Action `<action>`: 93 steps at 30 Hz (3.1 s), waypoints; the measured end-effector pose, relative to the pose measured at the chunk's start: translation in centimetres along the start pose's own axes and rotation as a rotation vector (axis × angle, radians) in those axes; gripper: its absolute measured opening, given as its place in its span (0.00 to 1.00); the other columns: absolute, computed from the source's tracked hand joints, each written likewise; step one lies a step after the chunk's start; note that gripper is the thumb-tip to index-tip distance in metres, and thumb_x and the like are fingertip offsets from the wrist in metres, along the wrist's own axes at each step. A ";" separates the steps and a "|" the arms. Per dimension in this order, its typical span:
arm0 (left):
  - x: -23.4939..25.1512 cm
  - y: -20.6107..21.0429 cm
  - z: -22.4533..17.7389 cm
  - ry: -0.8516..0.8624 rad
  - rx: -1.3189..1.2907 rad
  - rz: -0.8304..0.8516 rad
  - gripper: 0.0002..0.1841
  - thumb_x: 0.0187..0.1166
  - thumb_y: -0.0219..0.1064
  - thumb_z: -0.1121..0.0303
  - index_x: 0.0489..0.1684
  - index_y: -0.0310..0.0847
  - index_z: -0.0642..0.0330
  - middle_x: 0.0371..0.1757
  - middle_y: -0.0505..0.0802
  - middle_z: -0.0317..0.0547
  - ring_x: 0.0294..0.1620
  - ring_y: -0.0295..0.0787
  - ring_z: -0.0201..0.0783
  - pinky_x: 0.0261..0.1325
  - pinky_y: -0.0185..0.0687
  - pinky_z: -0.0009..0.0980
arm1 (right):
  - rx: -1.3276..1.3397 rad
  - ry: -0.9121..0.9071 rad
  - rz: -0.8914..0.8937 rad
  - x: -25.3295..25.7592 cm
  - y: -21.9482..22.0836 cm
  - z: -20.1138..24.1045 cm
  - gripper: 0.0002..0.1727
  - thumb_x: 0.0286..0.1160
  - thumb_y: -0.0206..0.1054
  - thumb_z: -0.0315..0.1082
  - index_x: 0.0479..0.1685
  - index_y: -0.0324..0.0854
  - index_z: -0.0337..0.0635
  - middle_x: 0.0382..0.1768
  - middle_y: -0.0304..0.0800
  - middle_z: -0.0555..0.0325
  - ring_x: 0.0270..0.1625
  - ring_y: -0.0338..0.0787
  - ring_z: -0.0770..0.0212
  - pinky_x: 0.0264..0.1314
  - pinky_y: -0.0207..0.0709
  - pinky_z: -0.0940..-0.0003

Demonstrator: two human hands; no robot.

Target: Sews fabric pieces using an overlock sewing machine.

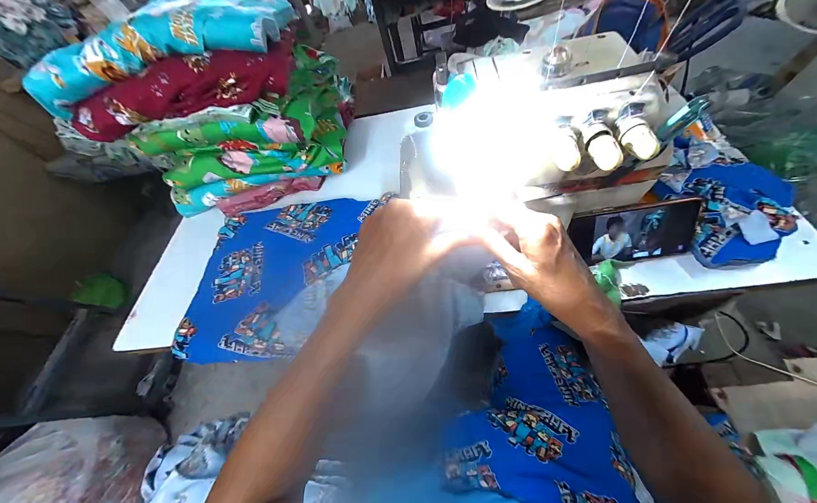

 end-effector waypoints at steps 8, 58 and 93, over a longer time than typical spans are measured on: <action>-1.9 -1.7 -2.1 -0.068 -0.116 -0.082 0.09 0.87 0.62 0.64 0.42 0.82 0.59 0.29 0.84 0.41 0.27 0.77 0.32 0.32 0.71 0.29 | 0.410 0.223 -0.331 -4.6 2.1 -1.8 0.07 0.76 0.70 0.33 0.45 0.85 0.40 0.43 0.85 0.62 0.44 0.85 0.75 0.48 0.81 0.79; -4.6 -2.2 0.4 -0.077 -0.283 -0.554 0.10 0.88 0.63 0.60 0.47 0.83 0.56 0.46 0.82 0.33 0.44 0.80 0.18 0.41 0.74 0.12 | 0.523 0.286 -0.385 -3.7 3.4 0.6 0.06 0.77 0.73 0.32 0.46 0.88 0.41 0.40 0.90 0.62 0.40 0.91 0.73 0.45 0.87 0.79; -5.3 -2.5 3.4 -0.270 -0.327 -0.415 0.15 0.93 0.54 0.63 0.57 0.78 0.67 0.44 0.87 0.42 0.39 0.83 0.23 0.47 0.82 0.23 | 0.325 0.154 -0.421 -1.1 2.6 1.2 0.07 0.78 0.71 0.30 0.50 0.88 0.40 0.45 0.90 0.57 0.39 0.89 0.72 0.40 0.85 0.78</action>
Point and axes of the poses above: each hand's wrist, its own x-axis towards the middle knuckle, its own y-axis out of the palm, z = x × y, the point moved 4 cm from there along x, towards the middle knuckle
